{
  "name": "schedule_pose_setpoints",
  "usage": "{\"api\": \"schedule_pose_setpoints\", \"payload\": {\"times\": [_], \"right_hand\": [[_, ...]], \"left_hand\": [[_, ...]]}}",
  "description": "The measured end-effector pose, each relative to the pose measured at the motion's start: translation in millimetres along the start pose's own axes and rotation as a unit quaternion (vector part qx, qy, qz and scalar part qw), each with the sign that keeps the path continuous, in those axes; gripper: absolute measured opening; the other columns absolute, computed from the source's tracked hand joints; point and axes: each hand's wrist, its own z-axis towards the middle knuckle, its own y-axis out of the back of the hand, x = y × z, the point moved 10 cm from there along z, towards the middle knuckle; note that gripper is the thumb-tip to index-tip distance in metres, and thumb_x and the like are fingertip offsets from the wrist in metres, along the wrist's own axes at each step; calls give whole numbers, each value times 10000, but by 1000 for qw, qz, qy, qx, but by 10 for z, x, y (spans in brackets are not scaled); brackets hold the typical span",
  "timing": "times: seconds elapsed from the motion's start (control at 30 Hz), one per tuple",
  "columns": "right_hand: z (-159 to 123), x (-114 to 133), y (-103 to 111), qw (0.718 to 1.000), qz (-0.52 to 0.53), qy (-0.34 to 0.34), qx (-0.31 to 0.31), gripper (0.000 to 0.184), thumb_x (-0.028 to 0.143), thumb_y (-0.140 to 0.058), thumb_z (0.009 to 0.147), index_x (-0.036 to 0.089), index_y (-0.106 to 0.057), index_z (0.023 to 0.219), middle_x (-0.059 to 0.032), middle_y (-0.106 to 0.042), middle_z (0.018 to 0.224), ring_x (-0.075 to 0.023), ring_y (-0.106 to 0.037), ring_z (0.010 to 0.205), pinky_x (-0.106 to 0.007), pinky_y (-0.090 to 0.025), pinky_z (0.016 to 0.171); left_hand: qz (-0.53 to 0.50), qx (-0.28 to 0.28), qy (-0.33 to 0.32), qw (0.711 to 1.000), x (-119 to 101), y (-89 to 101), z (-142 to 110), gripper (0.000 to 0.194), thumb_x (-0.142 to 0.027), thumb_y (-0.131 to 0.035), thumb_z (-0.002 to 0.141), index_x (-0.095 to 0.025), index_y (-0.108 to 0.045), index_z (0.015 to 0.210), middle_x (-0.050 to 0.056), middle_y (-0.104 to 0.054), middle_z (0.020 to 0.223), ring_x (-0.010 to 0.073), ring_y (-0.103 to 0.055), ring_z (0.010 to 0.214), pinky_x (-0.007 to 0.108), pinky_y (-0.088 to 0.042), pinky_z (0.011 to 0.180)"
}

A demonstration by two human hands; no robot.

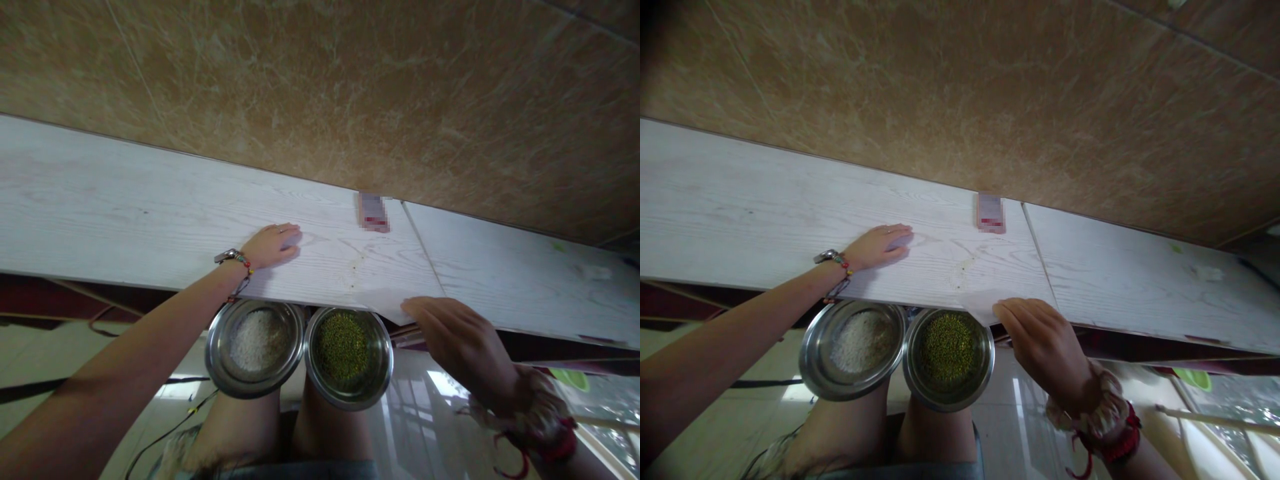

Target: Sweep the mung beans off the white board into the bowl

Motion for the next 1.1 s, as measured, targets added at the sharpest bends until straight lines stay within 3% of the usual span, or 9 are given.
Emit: {"api": "schedule_pose_setpoints", "payload": {"times": [0.13, 0.27, 0.4, 0.73, 0.9, 1.1], "right_hand": [[1, 46, -74, 1000, -3, 11, 4, 260, 36, -379, 893, 101, -631, 888, -105, -723, 796, -177, -667, 710, -295, -556, 648], [-2, -70, -185, 999, -45, 10, -4, 281, 47, -373, 899, 108, -646, 878, -100, -728, 798, -181, -666, 710, -300, -545, 633], [-20, -162, -147, 998, -54, -3, -21, 264, 31, -403, 879, 121, -651, 893, -90, -726, 796, -180, -670, 733, -297, -542, 675], [121, -82, -285, 999, -42, 23, 7, 299, 28, -391, 878, 126, -670, 914, -89, -721, 849, -174, -641, 765, -314, -526, 692], [54, -74, -174, 999, -3, 35, 19, 308, 44, -402, 879, 157, -663, 998, -77, -721, 883, -189, -645, 836, -339, -527, 766], [83, -32, -104, 998, -38, 43, 11, 280, 44, -387, 894, 138, -646, 943, -84, -726, 873, -184, -658, 810, -316, -538, 747]], "left_hand": [[1, 4, 0, 1000, -7, 0, 4, 488, -393, -378, 888, -147, -507, 1288, 100, -481, 1418, 226, -436, 1301, 378, -313, 1099], [5, 9, -3, 1000, -20, 1, 5, 500, -402, -357, 892, -135, -506, 1288, 110, -478, 1418, 229, -437, 1299, 366, -317, 1099], [5, 9, -3, 1000, -18, -1, 7, 506, -403, -357, 889, -127, -507, 1285, 113, -479, 1417, 229, -435, 1302, 368, -319, 1099], [-4, -3, -8, 1000, 5, -1, 9, 506, -413, -361, 882, -146, -519, 1283, 107, -492, 1408, 245, -443, 1296, 393, -336, 1089], [-12, -8, -10, 1000, 7, -4, 13, 480, -412, -371, 876, -204, -520, 1282, 66, -516, 1390, 242, -446, 1291, 411, -343, 1086], [-7, -1, -6, 1000, -2, -1, 8, 501, -406, -358, 880, -156, -518, 1284, 99, -491, 1410, 242, -445, 1293, 398, -337, 1088]]}}
